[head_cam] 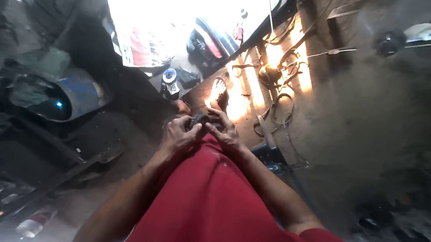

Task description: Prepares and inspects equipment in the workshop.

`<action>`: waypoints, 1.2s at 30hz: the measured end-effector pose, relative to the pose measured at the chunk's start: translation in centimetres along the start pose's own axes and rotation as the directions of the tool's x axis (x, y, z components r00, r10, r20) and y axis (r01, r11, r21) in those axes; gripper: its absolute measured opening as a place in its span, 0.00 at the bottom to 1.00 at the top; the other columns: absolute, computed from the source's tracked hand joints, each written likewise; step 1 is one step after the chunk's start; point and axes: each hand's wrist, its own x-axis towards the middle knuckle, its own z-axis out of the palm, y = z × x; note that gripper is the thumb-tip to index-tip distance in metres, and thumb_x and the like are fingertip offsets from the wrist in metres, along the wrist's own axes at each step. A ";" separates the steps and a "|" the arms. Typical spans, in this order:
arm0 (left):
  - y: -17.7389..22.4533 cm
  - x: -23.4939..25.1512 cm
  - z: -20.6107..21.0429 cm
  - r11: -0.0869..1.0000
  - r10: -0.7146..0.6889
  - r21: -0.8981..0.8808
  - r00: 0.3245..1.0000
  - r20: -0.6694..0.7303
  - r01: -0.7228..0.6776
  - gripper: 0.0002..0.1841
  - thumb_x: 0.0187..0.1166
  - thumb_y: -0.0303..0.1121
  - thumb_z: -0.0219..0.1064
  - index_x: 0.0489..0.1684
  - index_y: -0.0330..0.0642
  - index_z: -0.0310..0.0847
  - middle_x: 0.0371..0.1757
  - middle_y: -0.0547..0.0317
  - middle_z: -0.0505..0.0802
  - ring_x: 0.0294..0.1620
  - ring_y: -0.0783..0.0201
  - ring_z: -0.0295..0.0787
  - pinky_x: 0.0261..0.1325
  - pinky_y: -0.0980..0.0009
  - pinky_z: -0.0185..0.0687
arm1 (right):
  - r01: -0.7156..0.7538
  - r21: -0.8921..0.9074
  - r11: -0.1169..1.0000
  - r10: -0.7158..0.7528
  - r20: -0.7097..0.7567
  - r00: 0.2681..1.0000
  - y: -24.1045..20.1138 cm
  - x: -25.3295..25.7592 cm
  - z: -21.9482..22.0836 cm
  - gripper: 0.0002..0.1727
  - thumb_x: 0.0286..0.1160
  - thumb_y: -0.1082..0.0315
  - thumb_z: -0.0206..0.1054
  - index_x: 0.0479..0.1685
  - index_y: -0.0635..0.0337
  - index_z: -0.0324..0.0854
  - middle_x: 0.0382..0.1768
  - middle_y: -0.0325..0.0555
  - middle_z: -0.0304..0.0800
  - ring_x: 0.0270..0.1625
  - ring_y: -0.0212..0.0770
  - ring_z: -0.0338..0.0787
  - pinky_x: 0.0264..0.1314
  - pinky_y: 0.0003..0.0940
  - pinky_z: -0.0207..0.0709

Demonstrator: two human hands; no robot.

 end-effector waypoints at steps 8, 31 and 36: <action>-0.8 -2.0 1.0 0.950 0.183 -0.257 0.983 0.003 -0.176 0.15 0.74 0.42 0.77 0.56 0.50 0.88 0.46 0.66 0.95 0.40 0.70 0.94 0.44 0.65 0.96 | -0.058 0.292 0.955 0.017 0.141 0.990 -1.0 -0.8 -0.6 0.21 0.90 0.69 0.56 0.79 0.58 0.74 0.59 0.53 0.90 0.51 0.48 0.95 0.51 0.46 0.94; -11.0 -5.7 -3.7 0.876 0.468 -0.100 0.881 -0.065 -0.473 0.18 0.81 0.44 0.70 0.61 0.46 0.87 0.53 0.58 0.92 0.52 0.65 0.91 0.58 0.59 0.90 | -0.112 0.118 0.987 0.118 -0.042 0.992 -2.0 -3.9 12.7 0.21 0.96 0.57 0.47 0.73 0.57 0.78 0.50 0.50 0.93 0.49 0.44 0.94 0.55 0.46 0.92; -13.3 -6.0 -4.7 0.849 0.508 -0.146 0.860 -0.038 -0.508 0.14 0.80 0.43 0.70 0.56 0.47 0.88 0.50 0.62 0.92 0.49 0.68 0.90 0.54 0.62 0.90 | -0.101 0.183 0.978 0.122 -0.106 0.987 -0.7 -4.7 15.6 0.22 0.96 0.58 0.47 0.75 0.58 0.76 0.54 0.55 0.92 0.53 0.50 0.95 0.60 0.51 0.91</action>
